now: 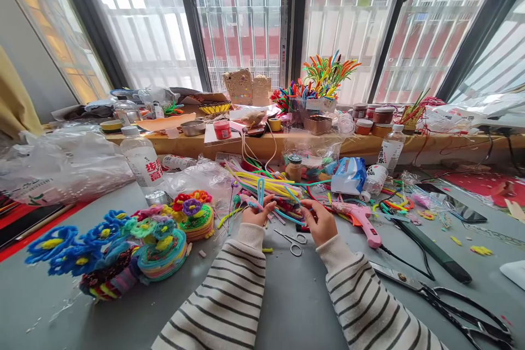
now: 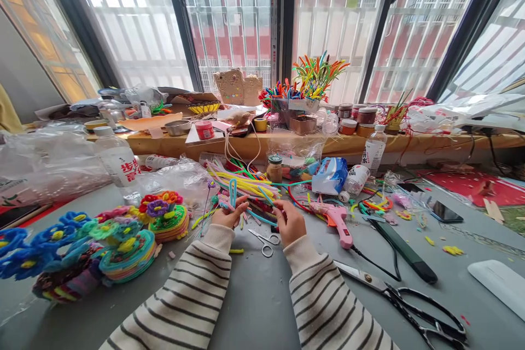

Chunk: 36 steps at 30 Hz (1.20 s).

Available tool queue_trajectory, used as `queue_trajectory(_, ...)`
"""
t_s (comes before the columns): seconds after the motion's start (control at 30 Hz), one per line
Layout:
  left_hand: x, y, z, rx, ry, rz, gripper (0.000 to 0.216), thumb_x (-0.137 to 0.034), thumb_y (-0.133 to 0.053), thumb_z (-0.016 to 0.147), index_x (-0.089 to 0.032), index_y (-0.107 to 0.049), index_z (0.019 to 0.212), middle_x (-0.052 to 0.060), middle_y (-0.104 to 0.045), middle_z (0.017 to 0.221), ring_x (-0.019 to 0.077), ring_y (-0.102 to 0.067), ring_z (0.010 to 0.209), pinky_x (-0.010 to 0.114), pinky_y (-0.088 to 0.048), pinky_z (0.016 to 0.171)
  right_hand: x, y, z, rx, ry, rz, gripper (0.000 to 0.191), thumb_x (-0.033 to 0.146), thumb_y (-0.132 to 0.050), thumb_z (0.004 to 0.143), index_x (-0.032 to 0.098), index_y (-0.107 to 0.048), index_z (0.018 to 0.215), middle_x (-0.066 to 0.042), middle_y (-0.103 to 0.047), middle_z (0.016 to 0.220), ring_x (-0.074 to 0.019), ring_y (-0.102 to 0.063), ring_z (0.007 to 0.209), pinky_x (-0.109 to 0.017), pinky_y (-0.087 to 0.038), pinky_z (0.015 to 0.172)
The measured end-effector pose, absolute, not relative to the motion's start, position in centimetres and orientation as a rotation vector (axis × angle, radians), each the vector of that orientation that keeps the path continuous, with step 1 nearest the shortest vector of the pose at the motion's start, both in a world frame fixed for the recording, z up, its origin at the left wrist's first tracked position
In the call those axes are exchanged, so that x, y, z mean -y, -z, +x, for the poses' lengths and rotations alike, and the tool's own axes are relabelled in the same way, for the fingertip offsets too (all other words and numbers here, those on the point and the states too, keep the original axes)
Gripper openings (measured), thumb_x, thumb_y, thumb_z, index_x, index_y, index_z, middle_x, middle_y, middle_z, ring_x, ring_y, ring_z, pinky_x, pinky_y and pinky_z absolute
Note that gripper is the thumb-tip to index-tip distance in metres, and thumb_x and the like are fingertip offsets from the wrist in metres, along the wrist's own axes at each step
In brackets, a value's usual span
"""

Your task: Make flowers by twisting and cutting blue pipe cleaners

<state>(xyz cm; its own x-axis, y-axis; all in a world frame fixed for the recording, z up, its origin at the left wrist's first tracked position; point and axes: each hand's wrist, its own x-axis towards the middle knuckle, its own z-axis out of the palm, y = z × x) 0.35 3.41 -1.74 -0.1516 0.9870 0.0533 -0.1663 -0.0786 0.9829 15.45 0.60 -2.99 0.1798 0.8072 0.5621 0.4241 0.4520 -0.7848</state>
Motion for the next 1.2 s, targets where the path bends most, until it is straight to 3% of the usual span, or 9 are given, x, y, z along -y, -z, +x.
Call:
queue_trajectory(0.1,-3.3,1.8,0.5,-1.109,-1.436,1.061,0.041,-0.033,-0.066,0.043,-0.009,-0.063,0.077,0.000,-0.054,0.045,-0.0001,-0.023,0.029,0.019,-0.017,0.030,-0.3,2.9,15.7,1.617,-0.403,-1.132,0.017,0.025,-0.046,0.069,0.022,-0.061,0.077,-0.003,-0.060,0.070,-0.0156,-0.054,0.059,-0.030,-0.042,0.063)
queue_trajectory(0.23,-3.2,1.9,0.6,-1.114,-1.414,1.094,0.036,-0.035,-0.065,0.045,-0.010,-0.064,0.070,-0.003,-0.047,0.037,0.0005,-0.023,0.028,0.019,-0.016,0.031,-0.3,3.0,15.8,1.743,-0.408,-1.097,0.018,0.024,-0.045,0.069,0.024,-0.062,0.076,-0.002,-0.061,0.067,-0.0163,-0.055,0.063,-0.035,-0.039,0.074)
queue_trajectory(0.6,-3.3,1.8,0.2,-1.174,-1.325,1.073,0.033,-0.038,-0.066,0.040,-0.012,-0.062,0.058,-0.008,-0.033,0.028,0.0021,-0.025,0.027,0.019,-0.016,0.031,-0.3,2.9,15.8,1.716,-0.380,-1.106,0.020,0.025,-0.043,0.073,0.021,-0.061,0.080,-0.005,-0.056,0.071,-0.0171,-0.053,0.067,-0.028,-0.041,0.061)
queue_trajectory(0.8,-3.4,1.9,-0.3,-1.247,-1.415,1.059,0.027,-0.036,-0.067,0.039,-0.014,-0.060,0.053,-0.005,-0.039,0.032,0.0061,-0.036,0.033,0.020,-0.023,0.033,-0.3,3.1,15.6,1.777,-0.317,-1.144,0.021,0.029,-0.046,0.072,0.021,-0.060,0.085,-0.007,-0.056,0.078,-0.0190,-0.052,0.073,-0.031,-0.041,0.065)
queue_trajectory(1.0,-3.5,2.0,-0.6,-1.322,-1.456,1.066,0.025,-0.036,-0.066,0.042,-0.015,-0.059,0.054,-0.005,-0.040,0.032,0.0090,-0.041,0.037,0.020,-0.028,0.036,-0.3,3.1,15.3,1.899,-0.189,-1.129,0.044,0.041,-0.058,0.060,0.020,-0.053,0.098,-0.009,-0.057,0.088,-0.0232,-0.050,0.083,-0.038,-0.038,0.074)
queue_trajectory(1.2,-3.3,1.9,-0.3,-1.361,-1.450,1.108,0.028,-0.039,-0.064,0.043,-0.015,-0.058,0.054,-0.005,-0.039,0.033,0.0094,-0.041,0.037,0.021,-0.030,0.037,-0.4,3.7,15.4,1.990,-0.156,-1.200,0.027,0.029,-0.049,0.070,0.017,-0.056,0.094,-0.006,-0.061,0.076,-0.0164,-0.056,0.069,-0.028,-0.044,0.066)
